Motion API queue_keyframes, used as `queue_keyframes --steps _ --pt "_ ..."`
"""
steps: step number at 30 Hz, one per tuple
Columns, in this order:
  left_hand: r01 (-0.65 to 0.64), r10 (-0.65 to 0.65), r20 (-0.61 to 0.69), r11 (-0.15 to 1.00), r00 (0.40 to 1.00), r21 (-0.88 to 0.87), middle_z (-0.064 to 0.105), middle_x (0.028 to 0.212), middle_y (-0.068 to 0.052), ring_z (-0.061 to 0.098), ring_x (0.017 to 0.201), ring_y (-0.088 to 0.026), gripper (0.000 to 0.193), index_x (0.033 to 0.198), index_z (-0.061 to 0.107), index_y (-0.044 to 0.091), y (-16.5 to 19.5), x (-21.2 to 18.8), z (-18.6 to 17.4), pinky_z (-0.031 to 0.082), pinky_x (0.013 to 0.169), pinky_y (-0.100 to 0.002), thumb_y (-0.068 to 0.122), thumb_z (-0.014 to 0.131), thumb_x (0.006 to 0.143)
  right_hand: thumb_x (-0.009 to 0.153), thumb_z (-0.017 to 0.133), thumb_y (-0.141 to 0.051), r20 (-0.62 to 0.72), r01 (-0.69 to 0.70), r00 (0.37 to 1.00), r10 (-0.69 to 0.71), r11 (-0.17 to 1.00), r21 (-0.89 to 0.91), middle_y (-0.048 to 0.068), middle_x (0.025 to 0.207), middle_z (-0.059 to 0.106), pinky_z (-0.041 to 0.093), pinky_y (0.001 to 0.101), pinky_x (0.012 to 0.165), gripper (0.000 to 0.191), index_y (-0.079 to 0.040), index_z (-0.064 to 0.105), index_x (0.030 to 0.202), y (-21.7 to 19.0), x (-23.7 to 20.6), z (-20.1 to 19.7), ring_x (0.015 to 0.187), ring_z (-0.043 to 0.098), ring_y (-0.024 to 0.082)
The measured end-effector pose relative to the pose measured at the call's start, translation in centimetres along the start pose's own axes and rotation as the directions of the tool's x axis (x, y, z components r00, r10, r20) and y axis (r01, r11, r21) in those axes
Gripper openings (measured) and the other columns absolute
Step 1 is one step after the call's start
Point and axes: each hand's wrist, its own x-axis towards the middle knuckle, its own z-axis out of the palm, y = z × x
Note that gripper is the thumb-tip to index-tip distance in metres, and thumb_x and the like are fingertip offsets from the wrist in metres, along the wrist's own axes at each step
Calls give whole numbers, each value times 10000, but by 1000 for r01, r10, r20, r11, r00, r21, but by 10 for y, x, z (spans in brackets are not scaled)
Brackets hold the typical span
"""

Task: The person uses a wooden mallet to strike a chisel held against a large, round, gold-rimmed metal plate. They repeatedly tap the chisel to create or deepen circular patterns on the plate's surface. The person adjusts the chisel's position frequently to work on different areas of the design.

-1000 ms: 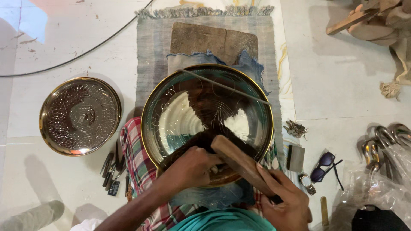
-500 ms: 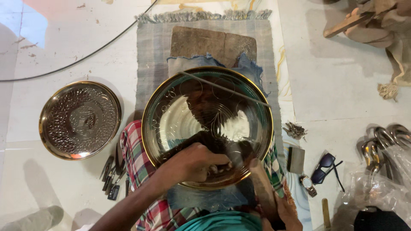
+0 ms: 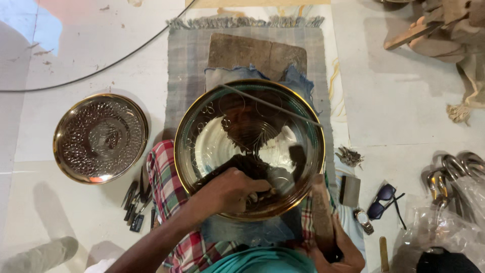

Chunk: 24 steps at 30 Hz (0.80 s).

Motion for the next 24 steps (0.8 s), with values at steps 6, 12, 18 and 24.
queue_keyframes --steps 6,12,18,24 --pt "93 -94 17 994 995 60 777 856 -130 775 821 -292 540 1143 705 121 -8 -1 4 612 663 -409 -102 637 656 725 686 82 148 153 978 -145 987 -44 249 1238 702 606 330 864 667 49 586 1384 15 8 -5 991 767 248" --pt "60 -55 -73 995 996 81 773 854 -146 771 778 -310 553 1178 709 119 -5 -5 8 615 668 -407 -62 684 656 719 704 93 118 225 969 -218 973 -46 208 1155 738 613 283 820 674 39 612 1384 -9 23 8 947 777 208" --pt "96 -83 -176 993 981 69 770 833 -147 769 753 -318 574 1209 698 117 1 -13 15 610 645 -415 -55 682 662 657 665 149 136 81 989 -64 989 -125 209 1278 707 525 325 992 712 -15 641 1350 -63 52 19 1199 686 241" --pt "121 -90 -345 990 934 70 771 854 -158 783 791 -318 564 1200 670 76 5 -20 25 624 652 -404 -47 651 650 777 626 125 336 225 894 -295 946 231 227 1453 548 502 280 1039 667 -58 582 1417 -116 75 36 1319 579 246"
